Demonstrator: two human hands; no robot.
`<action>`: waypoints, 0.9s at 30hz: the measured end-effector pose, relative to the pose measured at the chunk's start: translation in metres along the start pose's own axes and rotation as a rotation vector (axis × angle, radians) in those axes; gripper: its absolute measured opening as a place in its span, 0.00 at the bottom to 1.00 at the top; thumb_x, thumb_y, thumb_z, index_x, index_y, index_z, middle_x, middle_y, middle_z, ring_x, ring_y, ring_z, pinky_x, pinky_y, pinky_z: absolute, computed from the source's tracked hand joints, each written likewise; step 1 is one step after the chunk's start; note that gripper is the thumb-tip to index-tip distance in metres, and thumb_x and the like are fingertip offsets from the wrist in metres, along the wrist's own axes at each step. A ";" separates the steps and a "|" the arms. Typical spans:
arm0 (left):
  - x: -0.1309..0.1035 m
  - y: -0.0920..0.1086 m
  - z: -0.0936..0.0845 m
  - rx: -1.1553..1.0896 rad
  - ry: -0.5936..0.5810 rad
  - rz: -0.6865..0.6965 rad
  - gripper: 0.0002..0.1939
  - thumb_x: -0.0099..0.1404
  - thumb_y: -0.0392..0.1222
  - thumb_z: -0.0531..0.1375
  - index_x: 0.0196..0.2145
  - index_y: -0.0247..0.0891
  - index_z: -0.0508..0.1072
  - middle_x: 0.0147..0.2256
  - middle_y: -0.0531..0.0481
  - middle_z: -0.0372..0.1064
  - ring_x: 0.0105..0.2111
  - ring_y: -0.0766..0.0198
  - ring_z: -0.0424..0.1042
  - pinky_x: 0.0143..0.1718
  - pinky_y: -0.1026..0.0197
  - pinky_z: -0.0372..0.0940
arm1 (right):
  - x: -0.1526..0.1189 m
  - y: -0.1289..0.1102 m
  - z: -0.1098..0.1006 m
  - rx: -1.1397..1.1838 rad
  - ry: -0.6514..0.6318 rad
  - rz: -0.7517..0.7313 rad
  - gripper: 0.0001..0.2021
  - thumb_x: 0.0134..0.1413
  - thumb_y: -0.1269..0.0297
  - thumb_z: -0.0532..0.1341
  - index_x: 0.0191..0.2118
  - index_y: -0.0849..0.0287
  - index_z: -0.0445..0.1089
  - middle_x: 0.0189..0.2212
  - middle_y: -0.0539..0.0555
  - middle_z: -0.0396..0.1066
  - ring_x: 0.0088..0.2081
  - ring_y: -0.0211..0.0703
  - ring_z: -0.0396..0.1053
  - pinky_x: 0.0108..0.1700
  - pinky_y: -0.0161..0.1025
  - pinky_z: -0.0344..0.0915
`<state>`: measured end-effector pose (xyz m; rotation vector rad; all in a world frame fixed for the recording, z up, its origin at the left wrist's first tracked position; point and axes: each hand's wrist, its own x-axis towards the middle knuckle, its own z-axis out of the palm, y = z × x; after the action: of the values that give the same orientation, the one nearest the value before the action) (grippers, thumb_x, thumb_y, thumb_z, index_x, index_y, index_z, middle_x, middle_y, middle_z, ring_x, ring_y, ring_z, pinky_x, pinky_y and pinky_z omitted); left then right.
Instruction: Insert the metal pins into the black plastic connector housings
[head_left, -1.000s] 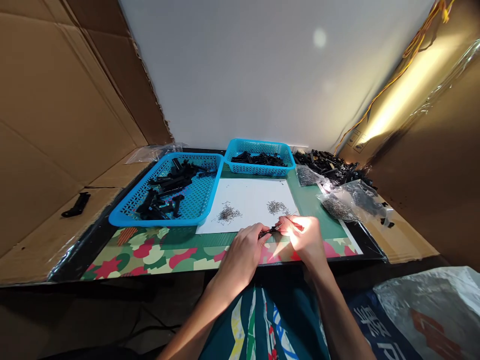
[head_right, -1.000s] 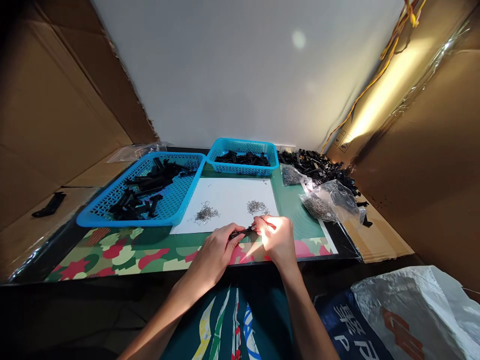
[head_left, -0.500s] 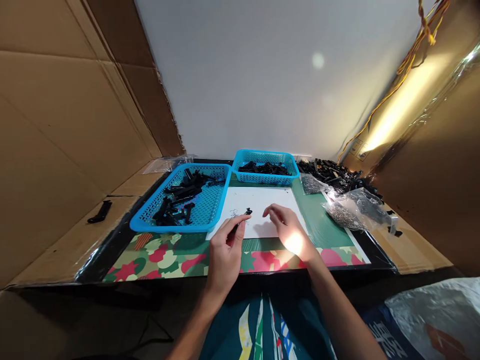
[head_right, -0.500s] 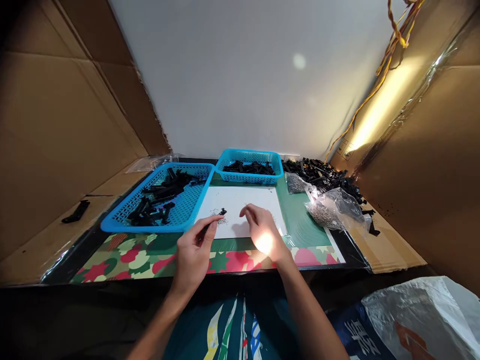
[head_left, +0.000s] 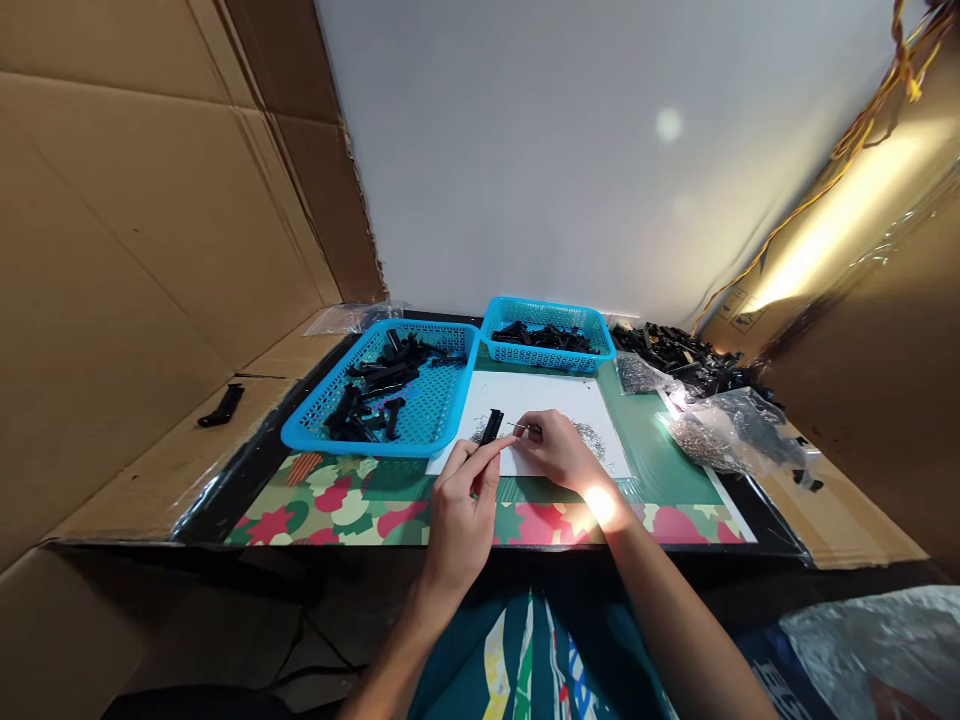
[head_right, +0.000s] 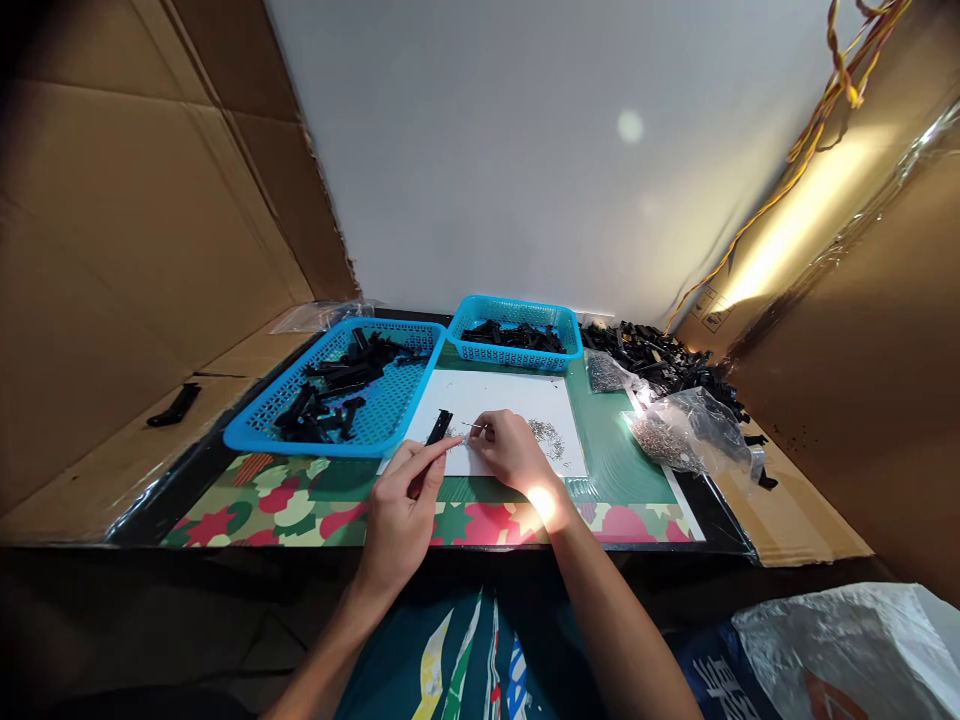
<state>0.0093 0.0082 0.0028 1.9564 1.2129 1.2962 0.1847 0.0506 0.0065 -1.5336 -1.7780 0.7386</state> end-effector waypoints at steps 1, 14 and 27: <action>0.000 0.000 0.000 0.001 0.003 -0.001 0.17 0.79 0.46 0.52 0.52 0.44 0.80 0.33 0.51 0.64 0.31 0.63 0.65 0.34 0.61 0.63 | 0.000 0.001 0.000 0.003 0.000 -0.004 0.08 0.58 0.70 0.60 0.34 0.60 0.78 0.24 0.50 0.71 0.27 0.38 0.63 0.29 0.34 0.53; -0.001 -0.002 0.002 0.012 0.022 -0.039 0.17 0.79 0.46 0.51 0.52 0.43 0.79 0.35 0.50 0.65 0.31 0.62 0.67 0.35 0.61 0.65 | 0.003 0.002 0.001 0.096 0.007 -0.057 0.07 0.59 0.68 0.59 0.33 0.59 0.75 0.23 0.47 0.67 0.26 0.37 0.61 0.29 0.34 0.52; -0.002 -0.001 0.001 0.007 0.052 -0.045 0.17 0.79 0.45 0.52 0.52 0.41 0.78 0.39 0.48 0.67 0.33 0.62 0.68 0.35 0.62 0.65 | 0.010 0.004 -0.002 0.142 0.031 -0.041 0.09 0.62 0.64 0.58 0.35 0.61 0.75 0.24 0.49 0.70 0.28 0.39 0.64 0.31 0.34 0.55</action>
<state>0.0096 0.0068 0.0003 1.9002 1.2806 1.3300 0.1873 0.0614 0.0058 -1.4041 -1.6920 0.7993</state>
